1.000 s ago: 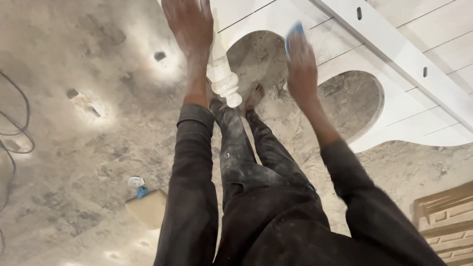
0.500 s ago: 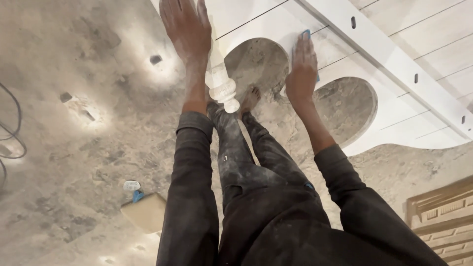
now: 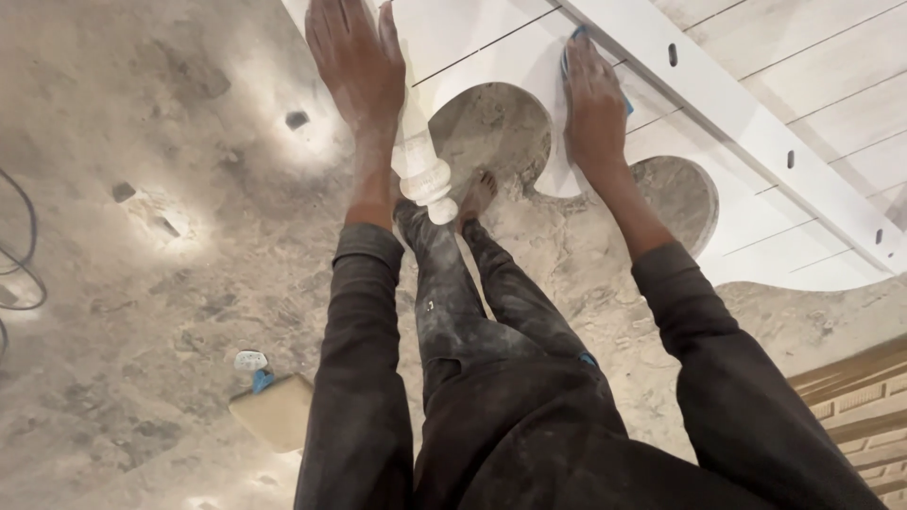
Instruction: The person manually sands a large white wooden piece of furniture.
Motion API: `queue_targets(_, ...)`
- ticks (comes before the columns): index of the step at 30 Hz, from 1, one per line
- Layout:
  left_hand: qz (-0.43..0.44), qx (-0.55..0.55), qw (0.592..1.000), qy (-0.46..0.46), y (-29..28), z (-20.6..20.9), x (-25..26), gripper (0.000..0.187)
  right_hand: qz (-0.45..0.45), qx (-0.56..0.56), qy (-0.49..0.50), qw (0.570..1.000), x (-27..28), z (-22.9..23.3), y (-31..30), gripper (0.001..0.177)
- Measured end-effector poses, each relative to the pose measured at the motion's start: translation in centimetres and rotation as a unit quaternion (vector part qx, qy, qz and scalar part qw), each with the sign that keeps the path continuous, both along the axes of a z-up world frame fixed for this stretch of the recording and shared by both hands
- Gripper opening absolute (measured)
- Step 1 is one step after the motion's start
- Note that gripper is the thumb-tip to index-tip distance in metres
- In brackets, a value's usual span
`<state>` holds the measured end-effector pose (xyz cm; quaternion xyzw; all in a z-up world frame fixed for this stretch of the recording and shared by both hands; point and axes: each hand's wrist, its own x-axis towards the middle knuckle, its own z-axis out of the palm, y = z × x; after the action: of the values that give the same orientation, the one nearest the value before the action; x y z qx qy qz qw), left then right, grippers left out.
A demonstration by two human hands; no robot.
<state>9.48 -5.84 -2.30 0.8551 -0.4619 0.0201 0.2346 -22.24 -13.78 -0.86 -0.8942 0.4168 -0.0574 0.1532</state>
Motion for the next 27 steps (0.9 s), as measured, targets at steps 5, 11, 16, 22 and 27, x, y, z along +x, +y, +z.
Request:
queue_targets(5, -0.001, 0.003, 1.000, 0.027, 0.0, 0.8, -0.2, 0.052, 0.024, 0.015, -0.008, 1.000, -3.7, 1.9, 3.3, 0.054)
queue_targets(11, -0.012, -0.046, 0.999, 0.006, -0.2, 0.9, 0.1, 0.054, 0.070, 0.028, 0.021, 0.997, -2.2, 0.2, -0.3, 0.050)
queue_targets(16, -0.006, 0.021, 1.000, 0.017, 0.2, 0.1, 0.1, 0.047, 0.095, 0.040, -0.052, 0.993, -0.1, 2.2, -2.3, 0.050)
queue_targets(22, -0.006, -0.028, 0.998, -0.054, -0.2, -0.7, -0.1, 0.058, 0.075, 0.043, -0.014, 0.996, -7.5, 2.3, 1.9, 0.044)
queue_targets(27, -0.015, -0.035, 0.999, -0.038, -0.2, -0.7, 0.1, 0.054, 0.131, 0.029, 0.014, 0.991, -1.6, 1.1, -3.5, 0.050)
